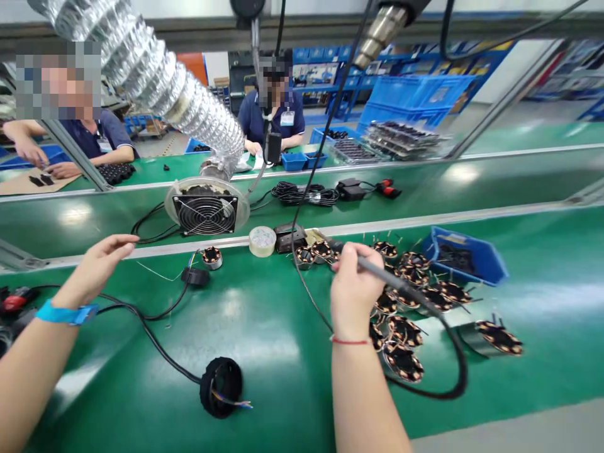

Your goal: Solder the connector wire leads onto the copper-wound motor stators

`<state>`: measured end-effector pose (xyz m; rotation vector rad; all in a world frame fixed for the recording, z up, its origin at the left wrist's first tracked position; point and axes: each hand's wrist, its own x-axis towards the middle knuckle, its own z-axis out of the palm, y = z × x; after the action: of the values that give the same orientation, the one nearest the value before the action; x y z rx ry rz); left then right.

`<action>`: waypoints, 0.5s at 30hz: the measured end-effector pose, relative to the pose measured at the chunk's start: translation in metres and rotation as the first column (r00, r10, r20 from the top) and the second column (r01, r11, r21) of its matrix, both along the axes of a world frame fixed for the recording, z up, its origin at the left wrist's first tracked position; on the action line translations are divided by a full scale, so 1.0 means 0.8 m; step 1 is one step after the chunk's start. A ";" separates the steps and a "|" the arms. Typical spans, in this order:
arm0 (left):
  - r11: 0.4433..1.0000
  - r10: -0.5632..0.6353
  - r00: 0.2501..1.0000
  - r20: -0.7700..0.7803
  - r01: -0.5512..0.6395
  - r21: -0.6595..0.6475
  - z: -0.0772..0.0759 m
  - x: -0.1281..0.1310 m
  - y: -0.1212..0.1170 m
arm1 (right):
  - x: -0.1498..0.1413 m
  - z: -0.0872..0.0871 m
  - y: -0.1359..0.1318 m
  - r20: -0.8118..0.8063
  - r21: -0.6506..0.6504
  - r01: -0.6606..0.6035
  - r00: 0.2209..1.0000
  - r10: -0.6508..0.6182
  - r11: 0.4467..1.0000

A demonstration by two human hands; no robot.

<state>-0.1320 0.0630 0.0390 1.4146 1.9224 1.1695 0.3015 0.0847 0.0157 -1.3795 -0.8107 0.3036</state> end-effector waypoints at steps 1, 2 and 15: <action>1.000 0.027 1.000 0.003 -0.027 -0.002 0.007 -0.010 -0.002 | 0.011 0.007 0.015 -0.007 -0.034 0.001 1.000 -0.002 0.999; 0.999 0.049 0.999 0.011 -0.049 -0.002 0.014 -0.018 -0.003 | 0.021 0.012 0.032 -0.005 -0.078 -0.005 1.000 0.005 0.997; 0.982 0.049 0.998 0.034 -0.054 0.179 0.093 -0.065 -0.042 | 0.064 0.020 0.166 -0.048 -0.453 -0.019 0.999 -0.003 0.891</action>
<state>-0.1842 0.0290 0.1134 1.4365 1.8825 1.4122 0.3528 0.2176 0.0317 -1.7991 -0.7312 0.5577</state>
